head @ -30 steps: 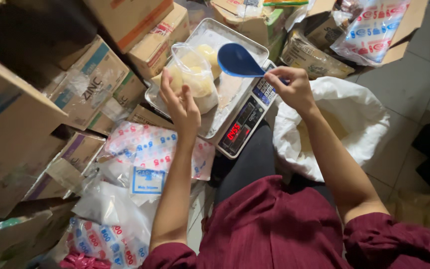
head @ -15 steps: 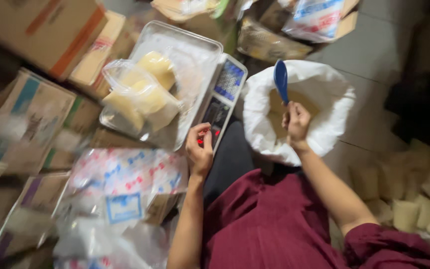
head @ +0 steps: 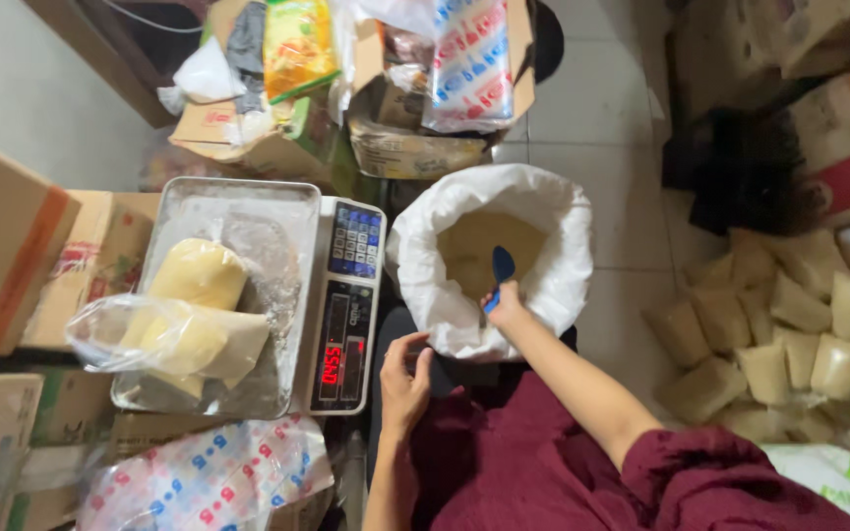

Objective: The person scoops granular material from a large sack into small plastic bags using a blue scoop, weighs each bag on a digital scale, and ties the bags closed. The person places the finished bags on the floor beside the workspace.

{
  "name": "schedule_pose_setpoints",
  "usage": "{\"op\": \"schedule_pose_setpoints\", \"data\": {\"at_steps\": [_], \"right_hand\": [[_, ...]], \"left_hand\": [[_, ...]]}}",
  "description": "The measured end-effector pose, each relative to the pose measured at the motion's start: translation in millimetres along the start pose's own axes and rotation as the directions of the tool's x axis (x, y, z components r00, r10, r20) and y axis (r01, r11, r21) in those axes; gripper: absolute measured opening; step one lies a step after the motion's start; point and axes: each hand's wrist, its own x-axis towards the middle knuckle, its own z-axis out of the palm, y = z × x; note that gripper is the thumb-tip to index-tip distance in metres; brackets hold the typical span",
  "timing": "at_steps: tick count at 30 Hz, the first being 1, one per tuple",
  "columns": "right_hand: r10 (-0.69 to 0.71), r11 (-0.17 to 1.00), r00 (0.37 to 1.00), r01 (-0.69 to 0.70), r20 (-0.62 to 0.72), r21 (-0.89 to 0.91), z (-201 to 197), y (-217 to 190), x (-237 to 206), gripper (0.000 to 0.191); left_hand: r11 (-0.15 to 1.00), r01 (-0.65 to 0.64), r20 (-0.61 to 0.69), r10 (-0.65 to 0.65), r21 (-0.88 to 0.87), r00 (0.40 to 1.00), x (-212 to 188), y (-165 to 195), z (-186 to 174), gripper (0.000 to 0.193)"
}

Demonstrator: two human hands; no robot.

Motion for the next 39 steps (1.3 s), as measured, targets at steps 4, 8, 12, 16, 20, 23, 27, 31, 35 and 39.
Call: {"op": "schedule_pose_setpoints", "data": {"at_steps": [4, 8, 12, 16, 20, 23, 27, 31, 35, 39], "right_hand": [[-0.044, 0.999, 0.999, 0.044, -0.027, -0.016, 5.1, -14.3, 22.6, 0.023], [-0.049, 0.998, 0.997, 0.047, -0.054, -0.04, 12.3, -27.5, 38.5, 0.023], [-0.055, 0.996, 0.996, 0.049, -0.067, -0.077, 18.8, -40.2, 55.9, 0.022], [-0.059, 0.991, 0.996, 0.05, -0.07, -0.12, 24.4, -49.7, 74.3, 0.022], [-0.062, 0.987, 0.995, 0.049, -0.079, -0.152, 20.5, -60.2, 87.5, 0.022], [-0.06, 0.982, 0.996, 0.046, -0.072, -0.184, 16.3, -68.5, 98.1, 0.022], [-0.067, 0.974, 0.996, 0.053, -0.056, -0.218, 9.9, -71.3, 112.7, 0.023], [-0.117, 0.952, 0.992, 0.097, -0.051, -0.291, 0.2, -73.3, 114.7, 0.024], [-0.116, 0.93, 0.98, 0.051, -0.159, -0.364, -10.2, -77.8, 97.8, 0.024], [-0.132, 0.893, 0.984, 0.065, -0.123, -0.445, -6.7, -74.8, 69.3, 0.023]], "left_hand": [[0.999, 0.038, -0.035, -0.038, -0.01, 0.999, -0.4, -10.7, 2.4, 0.022], [1.0, 0.031, -0.047, -0.031, 0.001, 0.998, 6.8, -15.8, 9.5, 0.022], [0.998, 0.054, -0.039, -0.054, 0.014, 0.998, 15.7, -12.8, 17.0, 0.022], [0.995, 0.093, -0.023, -0.092, 0.031, 0.995, 25.0, -8.4, 25.2, 0.022], [0.994, 0.098, -0.012, -0.098, 0.048, 0.995, 34.2, -6.2, 31.3, 0.022], [0.993, 0.108, -0.001, -0.108, 0.05, 0.994, 37.8, -5.2, 34.2, 0.021], [0.986, 0.157, 0.006, -0.158, 0.06, 0.987, 37.0, -5.9, 33.1, 0.021], [0.989, 0.143, -0.01, -0.142, 0.042, 0.99, 31.1, -9.4, 28.1, 0.022], [0.982, 0.186, 0.007, -0.186, 0.01, 0.982, 24.0, -12.2, 24.2, 0.024], [0.981, 0.195, 0.012, -0.195, -0.011, 0.981, 17.4, -10.8, 21.8, 0.024]]}}
